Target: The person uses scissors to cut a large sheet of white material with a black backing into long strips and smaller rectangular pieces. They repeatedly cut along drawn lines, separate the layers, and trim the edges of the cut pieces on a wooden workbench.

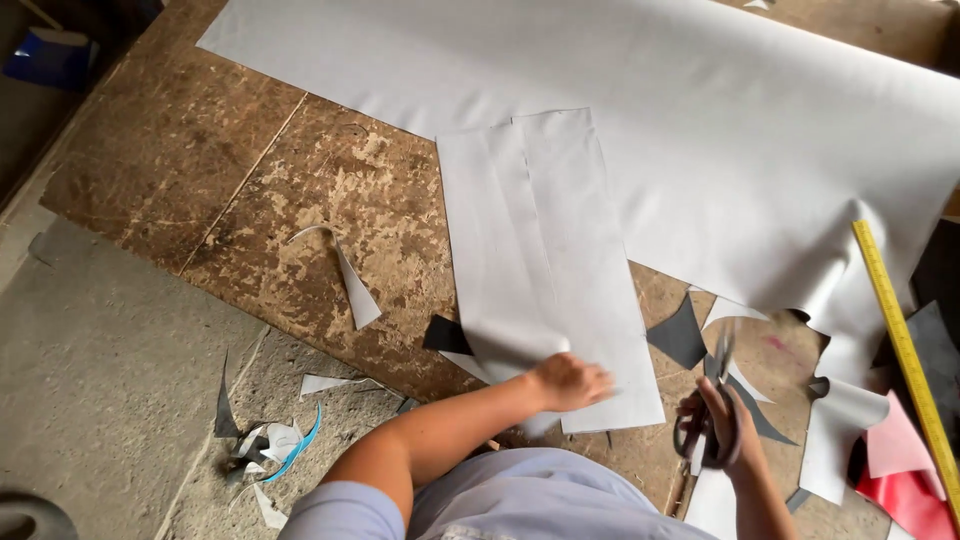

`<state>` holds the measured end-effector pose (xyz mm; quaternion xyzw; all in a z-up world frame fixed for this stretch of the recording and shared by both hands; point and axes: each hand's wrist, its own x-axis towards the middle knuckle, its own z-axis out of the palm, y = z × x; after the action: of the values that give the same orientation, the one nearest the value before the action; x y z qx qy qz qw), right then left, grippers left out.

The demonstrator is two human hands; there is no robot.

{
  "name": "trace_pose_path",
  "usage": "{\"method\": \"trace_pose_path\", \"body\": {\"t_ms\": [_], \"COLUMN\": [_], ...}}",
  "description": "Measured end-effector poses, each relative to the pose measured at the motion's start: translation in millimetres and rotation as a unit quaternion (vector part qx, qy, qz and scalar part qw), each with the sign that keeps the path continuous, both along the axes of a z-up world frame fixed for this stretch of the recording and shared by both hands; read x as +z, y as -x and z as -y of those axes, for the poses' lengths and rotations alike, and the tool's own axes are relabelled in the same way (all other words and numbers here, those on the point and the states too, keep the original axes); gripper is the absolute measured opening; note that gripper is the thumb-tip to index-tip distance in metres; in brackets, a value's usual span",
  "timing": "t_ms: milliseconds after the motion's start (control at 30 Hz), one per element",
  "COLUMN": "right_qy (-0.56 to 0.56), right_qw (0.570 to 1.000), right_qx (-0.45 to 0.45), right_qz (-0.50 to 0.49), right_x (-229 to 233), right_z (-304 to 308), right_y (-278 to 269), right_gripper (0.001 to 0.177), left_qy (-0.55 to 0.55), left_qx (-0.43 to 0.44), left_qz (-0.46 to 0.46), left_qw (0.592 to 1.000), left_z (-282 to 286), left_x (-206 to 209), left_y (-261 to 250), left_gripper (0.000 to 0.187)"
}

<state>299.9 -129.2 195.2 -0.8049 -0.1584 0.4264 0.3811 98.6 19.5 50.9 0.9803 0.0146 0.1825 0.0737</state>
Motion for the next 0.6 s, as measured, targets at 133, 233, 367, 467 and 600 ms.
{"method": "trace_pose_path", "body": {"t_ms": [133, 233, 367, 467, 600], "right_qy": [-0.249, -0.434, -0.452, -0.449, -0.465], "right_qw": [0.948, 0.868, 0.887, 0.889, 0.866], "right_qx": [-0.011, 0.059, -0.004, -0.009, 0.18], "right_qz": [-0.196, -0.234, -0.097, -0.083, 0.024], "right_x": [-55, -27, 89, 62, 158], "right_z": [64, 74, 62, 77, 50], "right_y": [-31, -26, 9, -20, 26], "right_gripper": [0.054, 0.063, 0.068, 0.047, 0.039], "left_qy": [0.309, 0.465, 0.555, 0.662, 0.68], "left_qx": [0.147, 0.177, 0.074, -0.023, 0.051], "left_qz": [0.175, 0.205, 0.328, 0.372, 0.38], "left_qw": [0.923, 0.843, 0.761, 0.65, 0.625], "left_z": [28, 53, 73, 78, 82], "left_x": [171, 224, 247, 265, 276], "left_y": [-54, -78, -80, -73, -63], "left_gripper": [0.026, 0.031, 0.022, 0.022, 0.027]}}
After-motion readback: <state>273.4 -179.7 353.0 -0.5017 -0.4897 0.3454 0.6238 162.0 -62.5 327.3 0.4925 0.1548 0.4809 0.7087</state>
